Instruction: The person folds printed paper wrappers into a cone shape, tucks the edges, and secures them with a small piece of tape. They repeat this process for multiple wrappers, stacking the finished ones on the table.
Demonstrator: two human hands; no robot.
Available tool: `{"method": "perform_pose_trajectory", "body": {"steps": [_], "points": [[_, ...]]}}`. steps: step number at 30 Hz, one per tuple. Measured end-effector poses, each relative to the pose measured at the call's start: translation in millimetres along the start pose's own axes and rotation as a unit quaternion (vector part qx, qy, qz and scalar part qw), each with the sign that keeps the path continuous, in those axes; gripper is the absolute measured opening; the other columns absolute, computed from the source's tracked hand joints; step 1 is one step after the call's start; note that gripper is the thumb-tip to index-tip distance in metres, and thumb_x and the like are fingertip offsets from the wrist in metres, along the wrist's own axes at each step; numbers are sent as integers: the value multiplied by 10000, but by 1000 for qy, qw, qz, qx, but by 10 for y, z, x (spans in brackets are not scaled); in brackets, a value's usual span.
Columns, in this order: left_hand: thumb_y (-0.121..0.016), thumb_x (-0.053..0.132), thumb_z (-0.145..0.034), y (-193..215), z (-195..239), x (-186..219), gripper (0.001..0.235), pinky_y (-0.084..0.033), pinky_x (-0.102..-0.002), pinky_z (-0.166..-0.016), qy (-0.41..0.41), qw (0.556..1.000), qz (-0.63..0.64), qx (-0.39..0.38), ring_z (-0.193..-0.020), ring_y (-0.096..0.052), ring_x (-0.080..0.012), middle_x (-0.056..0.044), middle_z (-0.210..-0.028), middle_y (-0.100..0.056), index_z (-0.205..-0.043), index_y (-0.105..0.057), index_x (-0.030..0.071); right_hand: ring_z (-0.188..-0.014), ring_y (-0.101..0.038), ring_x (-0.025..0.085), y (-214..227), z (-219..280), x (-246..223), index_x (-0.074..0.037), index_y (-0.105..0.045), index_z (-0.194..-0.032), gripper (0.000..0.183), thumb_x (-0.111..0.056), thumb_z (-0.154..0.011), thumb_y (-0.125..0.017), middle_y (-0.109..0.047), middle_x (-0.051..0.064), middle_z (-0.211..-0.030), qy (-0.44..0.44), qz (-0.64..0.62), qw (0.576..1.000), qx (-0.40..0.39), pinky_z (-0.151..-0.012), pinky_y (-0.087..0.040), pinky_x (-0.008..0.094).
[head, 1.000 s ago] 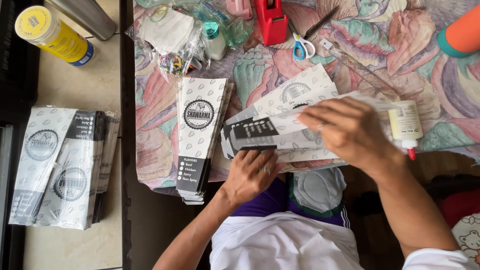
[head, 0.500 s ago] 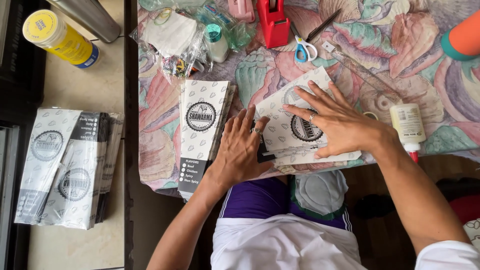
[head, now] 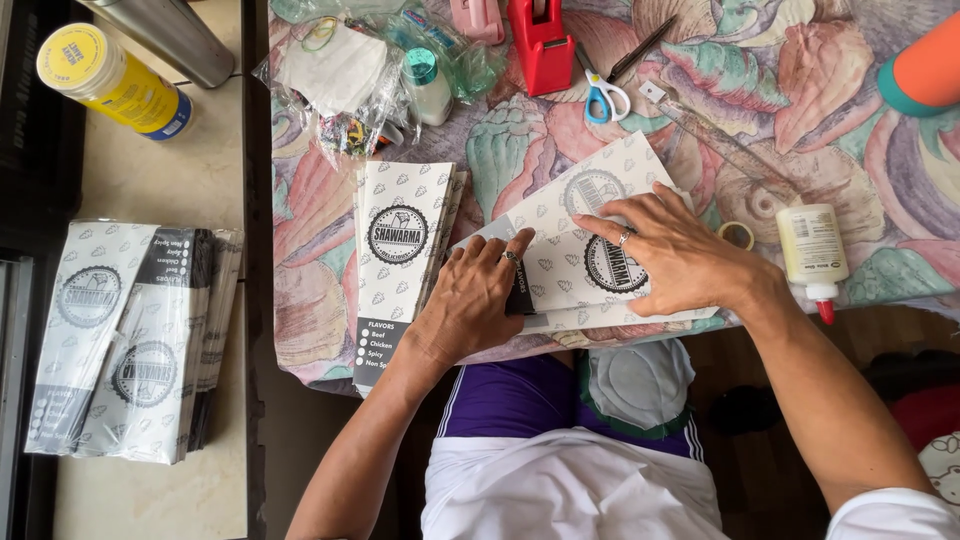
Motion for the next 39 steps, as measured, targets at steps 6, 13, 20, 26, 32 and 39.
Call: {"method": "perform_pose_trajectory", "body": {"steps": [6, 13, 20, 26, 32, 39], "points": [[-793, 362, -708, 123, 39, 64, 1016, -483, -443, -998, -2, 1000, -12, -17, -1215, -549, -297, -153, -1289, -596, -1579, -338, 100, -1362, -458, 380, -60, 18, 14, -224, -225, -1654, 1349, -370, -517, -935, -471, 183, -1460, 6, 20, 1000, 11, -1204, -165, 639], [-704, 682, -788, 143, 117, 207, 1092, -247, -538, -1190, -14, 998, 6, 57, -1448, -397, -383, -241, -1553, -446, -1611, -307, 83, -1445, -341, 434, -89, 118, -26, -179, -241, -1652, 1424, -537, -495, -990, -375, 243, -1548, 28, -26, 996, 75, -1198, -119, 674], [-343, 402, -1074, -297, 50, 302, 620, -36, -654, -1218, 8, 992, 10, 125, -1561, -158, -398, -167, -1674, -304, -1612, -328, 94, -1574, -81, 323, -524, 36, -484, -201, -224, -1650, 681, -528, -1058, -304, -194, 104, -1707, 16, 7, 967, 253, -1211, -15, 652], [-285, 438, -1094, -591, 8, 192, 655, 3, -643, -1219, 5, 991, 27, 133, -1583, -55, -391, -105, -1738, -142, -1670, -170, 148, -1573, 2, 345, -698, 20, -352, -229, -149, -1668, 683, -516, -1062, -278, -66, 91, -1737, -12, -4, 975, 221, -1200, 26, 635], [-301, 444, -1088, -592, -14, 171, 675, 39, -639, -1218, 5, 990, 61, 124, -1589, -8, -393, -109, -1744, -102, -1673, -135, 151, -1561, -10, 400, -678, 278, 77, -257, -118, -1674, 781, -602, -1009, -340, -48, 175, -1724, -63, -33, 975, 212, -1192, 26, 648], [-614, 276, -968, -282, 190, -9, 671, -168, -580, -1251, -21, 942, 282, 183, -1547, -223, -421, -237, -1647, -316, -1562, -409, 43, -1549, -59, 461, -721, 290, 78, -233, -129, -1674, 884, -665, -953, -406, -55, 242, -1710, -70, -32, 974, 214, -1169, -17, 709]]}}
Point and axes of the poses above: each hand's wrist, its own z-axis away from the middle knuckle, its own y-axis out of the back of the hand, x = y × z, the point moved 3 cm from there along -z, towards the middle knuckle
